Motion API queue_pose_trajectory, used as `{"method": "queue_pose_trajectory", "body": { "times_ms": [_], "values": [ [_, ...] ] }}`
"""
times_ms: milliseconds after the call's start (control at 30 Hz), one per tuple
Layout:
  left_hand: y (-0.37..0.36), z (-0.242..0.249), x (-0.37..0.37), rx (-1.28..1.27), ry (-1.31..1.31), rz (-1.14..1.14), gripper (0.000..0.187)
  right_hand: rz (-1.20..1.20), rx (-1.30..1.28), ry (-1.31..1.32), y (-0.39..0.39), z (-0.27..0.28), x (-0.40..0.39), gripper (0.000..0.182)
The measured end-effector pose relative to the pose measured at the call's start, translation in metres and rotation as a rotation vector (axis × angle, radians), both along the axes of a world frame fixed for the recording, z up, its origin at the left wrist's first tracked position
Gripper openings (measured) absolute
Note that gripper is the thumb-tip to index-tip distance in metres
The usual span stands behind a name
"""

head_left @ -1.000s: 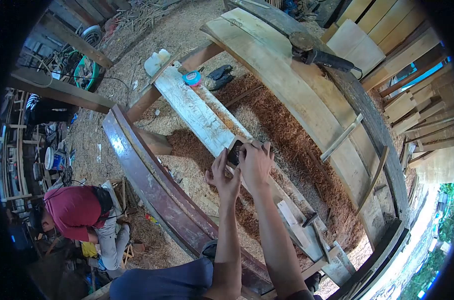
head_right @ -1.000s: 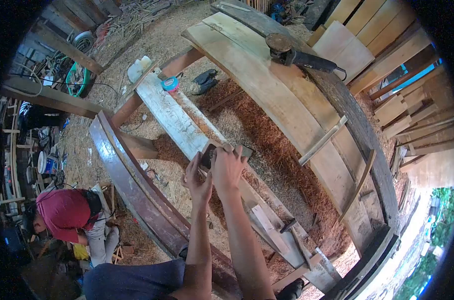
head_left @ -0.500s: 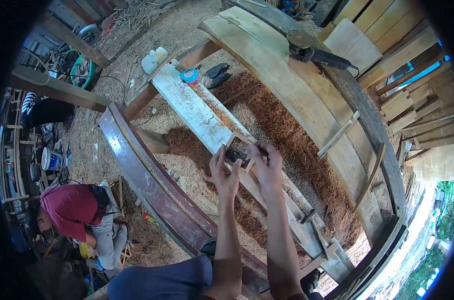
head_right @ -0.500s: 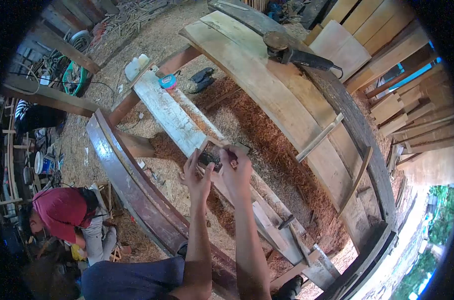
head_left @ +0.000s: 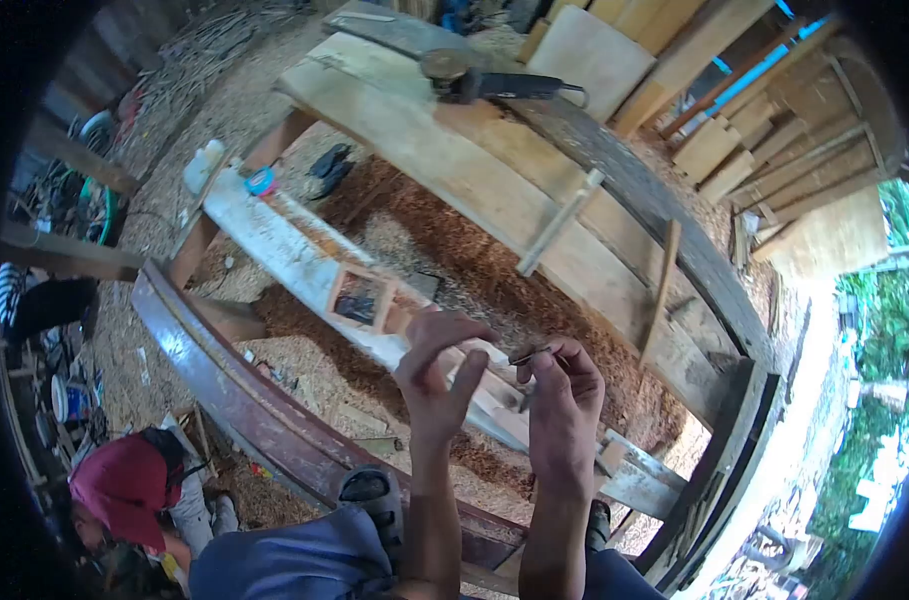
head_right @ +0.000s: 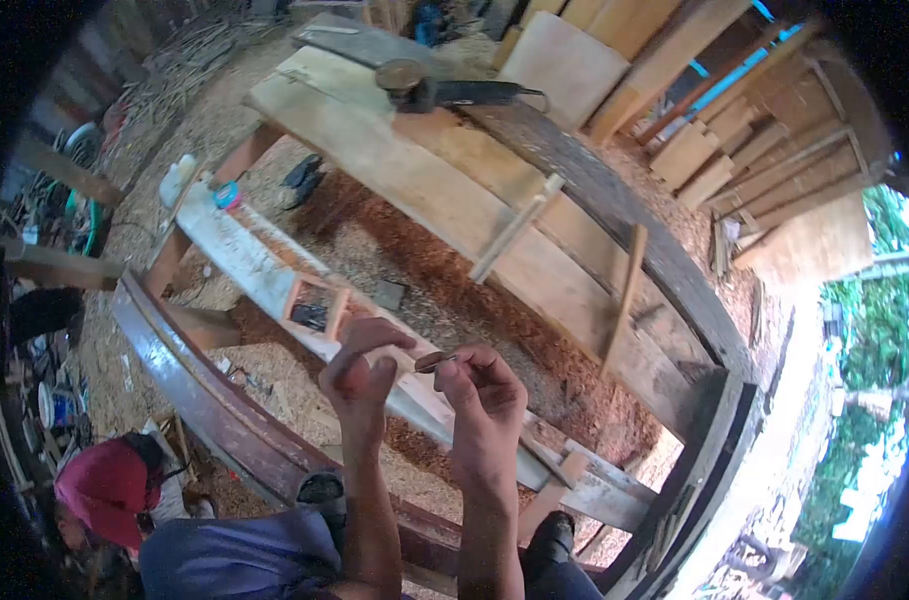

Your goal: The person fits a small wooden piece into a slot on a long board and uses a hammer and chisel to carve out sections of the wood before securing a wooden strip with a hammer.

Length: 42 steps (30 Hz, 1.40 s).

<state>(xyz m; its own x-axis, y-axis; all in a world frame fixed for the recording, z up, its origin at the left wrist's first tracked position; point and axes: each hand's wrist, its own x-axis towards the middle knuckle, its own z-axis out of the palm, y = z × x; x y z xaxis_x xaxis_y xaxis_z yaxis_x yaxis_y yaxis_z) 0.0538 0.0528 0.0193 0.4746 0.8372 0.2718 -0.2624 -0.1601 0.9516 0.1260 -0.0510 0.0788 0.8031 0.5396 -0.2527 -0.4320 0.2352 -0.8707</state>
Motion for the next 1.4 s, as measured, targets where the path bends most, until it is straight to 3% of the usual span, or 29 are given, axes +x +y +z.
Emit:
{"method": "queue_pose_trajectory", "body": {
  "times_ms": [200,300,367,400,500,600,633,700,767,833,900,933,1000,1100,1233,1267,1400],
  "values": [
    [-0.061,0.013,0.041,0.136,-0.096,-0.189,0.024,-0.15,0.157,0.186,-0.064,0.007,0.017,0.007],
    [-0.085,0.009,0.056,0.201,-0.058,-0.221,0.023,-0.154,0.075,0.207,-0.097,0.0,0.018,0.012],
    [-0.1,0.005,0.065,0.012,-0.093,-0.427,0.019,-0.138,0.082,0.264,-0.122,-0.009,0.019,0.016],
    [-0.115,0.018,0.067,-0.31,-0.084,-0.508,0.018,-0.183,0.187,0.376,-0.131,-0.012,0.022,0.017],
    [-0.139,0.012,0.067,-0.325,0.011,-0.598,0.02,-0.17,0.314,0.489,-0.145,-0.013,0.034,0.023],
    [-0.166,0.01,0.065,-0.324,-0.086,-0.456,0.016,-0.177,0.286,0.651,-0.154,-0.01,0.033,0.022],
    [-0.173,0.006,0.063,-0.373,-0.178,-0.373,0.018,-0.093,0.258,0.549,-0.16,-0.018,0.033,0.023],
    [-0.192,0.007,0.053,-0.409,-0.079,-0.254,0.016,0.009,0.25,0.469,-0.174,-0.036,0.036,0.024],
    [-0.209,0.015,0.045,-0.358,0.02,-0.106,0.016,0.063,0.037,0.194,-0.191,-0.057,0.038,0.027],
    [-0.22,0.018,0.036,-0.277,0.075,-0.03,0.018,0.048,-0.04,0.205,-0.205,-0.088,0.038,0.031],
    [-0.226,0.009,0.03,-0.333,0.145,-0.027,0.02,0.034,-0.464,-0.064,-0.217,-0.136,0.036,0.035],
    [-0.228,0.007,0.028,-0.321,0.158,-0.01,0.021,0.044,-0.447,-0.066,-0.222,-0.156,0.031,0.035],
    [-0.231,0.007,0.027,-0.287,0.201,0.042,0.021,0.095,-0.936,-0.484,-0.231,-0.178,0.021,0.048],
    [-0.231,0.008,0.024,-0.265,0.249,0.14,0.025,0.137,-1.031,-0.363,-0.227,-0.168,0.013,0.056],
    [-0.222,-0.035,0.003,-0.26,0.284,0.215,0.021,0.201,-1.124,-0.384,-0.212,-0.182,0.004,0.06],
    [-0.218,-0.046,-0.001,-0.306,0.301,0.252,0.02,0.077,-1.164,-0.391,-0.206,-0.199,-0.001,0.058],
    [-0.216,-0.089,-0.018,-0.153,0.495,0.117,0.019,-0.008,-1.139,-0.41,-0.207,-0.202,-0.006,0.052]
  ]
}}
